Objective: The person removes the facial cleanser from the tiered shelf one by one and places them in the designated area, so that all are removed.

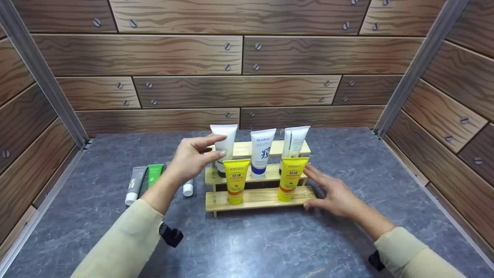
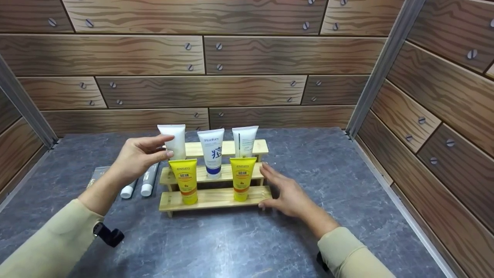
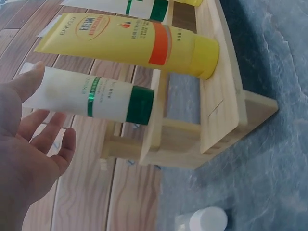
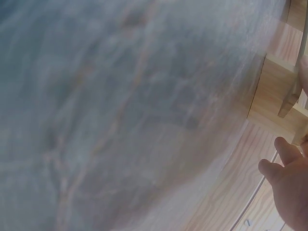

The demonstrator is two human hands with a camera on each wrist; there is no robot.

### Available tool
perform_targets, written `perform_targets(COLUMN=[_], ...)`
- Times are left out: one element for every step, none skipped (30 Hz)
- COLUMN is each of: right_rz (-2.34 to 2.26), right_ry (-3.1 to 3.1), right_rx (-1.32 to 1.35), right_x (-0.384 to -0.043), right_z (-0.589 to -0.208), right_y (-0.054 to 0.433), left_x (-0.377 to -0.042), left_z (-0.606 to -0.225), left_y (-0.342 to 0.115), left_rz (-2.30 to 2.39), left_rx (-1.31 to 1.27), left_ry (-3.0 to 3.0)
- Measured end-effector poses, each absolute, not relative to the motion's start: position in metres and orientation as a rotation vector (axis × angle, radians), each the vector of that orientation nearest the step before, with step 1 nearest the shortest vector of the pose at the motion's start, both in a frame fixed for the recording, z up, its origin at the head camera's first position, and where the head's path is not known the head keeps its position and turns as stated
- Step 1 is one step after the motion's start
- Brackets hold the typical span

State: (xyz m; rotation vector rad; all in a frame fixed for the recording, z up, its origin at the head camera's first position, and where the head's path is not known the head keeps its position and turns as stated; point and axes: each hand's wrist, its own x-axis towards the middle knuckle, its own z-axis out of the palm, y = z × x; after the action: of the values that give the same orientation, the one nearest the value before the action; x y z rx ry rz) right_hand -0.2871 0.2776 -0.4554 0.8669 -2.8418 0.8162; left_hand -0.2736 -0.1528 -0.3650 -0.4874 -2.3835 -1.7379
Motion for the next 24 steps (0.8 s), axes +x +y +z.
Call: perform_targets(right_rz=[0.819, 0.816, 0.809, 0.802, 0.794, 0.787, 0.781, 0.773, 0.773, 0.774, 0.778, 0.780, 0.783, 0.785, 0.789, 0.791, 0.791, 0.792, 0.791, 0.790, 0.790, 0.790, 0.790, 0.791], right_ry=[-2.839, -2.832, -2.826, -2.817, -2.808, -2.800, -2.793, -2.788, -2.788, -2.791, -2.794, -2.799, -2.805, -2.808, -2.810, -2.815, -2.819, -2.820, -2.819, -2.819, -2.819, -2.820, -2.819, -2.817], right_rx=[0.868, 0.873, 0.877, 0.883, 0.888, 0.892, 0.897, 0.899, 0.897, 0.895, 0.892, 0.889, 0.883, 0.880, 0.879, 0.876, 0.873, 0.872, 0.872, 0.873, 0.874, 0.873, 0.873, 0.874], right_x=[-0.287, -0.287, -0.287, -0.287, -0.287, -0.287, -0.287, -0.286, -0.286, -0.286, -0.286, -0.286, -0.286, -0.286, -0.286, -0.286, -0.286, -0.286, -0.286, -0.286, -0.285, -0.286, -0.286, -0.286], right_z=[-0.455, -0.455, -0.455, -0.455, -0.455, -0.455, -0.455, -0.455, -0.455, -0.455, -0.455, -0.455, -0.455, -0.455, -0.455, -0.455, -0.455, -0.455, -0.455, -0.455, -0.455, -0.455, -0.455, -0.455], right_y=[0.277, 0.277, 0.277, 0.277, 0.277, 0.277, 0.277, 0.277, 0.277, 0.277, 0.277, 0.276, 0.276, 0.276, 0.276, 0.276, 0.276, 0.276, 0.276, 0.276, 0.276, 0.276, 0.276, 0.276], left_x=[-0.274, -0.275, -0.276, -0.277, -0.278, -0.278, -0.279, -0.280, -0.281, -0.281, -0.282, -0.282, -0.282, -0.283, -0.283, -0.284, -0.284, -0.284, -0.284, -0.284, -0.284, -0.284, -0.283, -0.283], left_z=[-0.366, -0.367, -0.368, -0.369, -0.369, -0.369, -0.370, -0.370, -0.370, -0.370, -0.370, -0.370, -0.370, -0.371, -0.371, -0.371, -0.372, -0.372, -0.372, -0.371, -0.371, -0.371, -0.370, -0.369], left_y=[-0.152, -0.150, -0.149, -0.148, -0.147, -0.146, -0.145, -0.144, -0.143, -0.142, -0.142, -0.141, -0.141, -0.141, -0.141, -0.141, -0.141, -0.140, -0.141, -0.141, -0.141, -0.141, -0.142, -0.142], left_rz=[-1.749, -1.761, -1.771, -1.774, -1.782, -1.790, -1.794, -1.793, -1.788, -1.782, -1.781, -1.773, -1.763, -1.756, -1.747, -1.741, -1.734, -1.730, -1.731, -1.736, -1.746, -1.757, -1.766, -1.773], left_rx=[-0.479, -0.477, -0.476, -0.473, -0.471, -0.468, -0.464, -0.461, -0.449, -0.438, -0.427, -0.415, -0.405, -0.399, -0.397, -0.398, -0.398, -0.396, -0.398, -0.398, -0.395, -0.390, -0.385, -0.382], left_ry=[-2.370, -2.353, -2.337, -2.323, -2.307, -2.290, -2.274, -2.262, -2.254, -2.248, -2.239, -2.236, -2.233, -2.228, -2.223, -2.218, -2.212, -2.209, -2.205, -2.203, -2.203, -2.206, -2.211, -2.220])
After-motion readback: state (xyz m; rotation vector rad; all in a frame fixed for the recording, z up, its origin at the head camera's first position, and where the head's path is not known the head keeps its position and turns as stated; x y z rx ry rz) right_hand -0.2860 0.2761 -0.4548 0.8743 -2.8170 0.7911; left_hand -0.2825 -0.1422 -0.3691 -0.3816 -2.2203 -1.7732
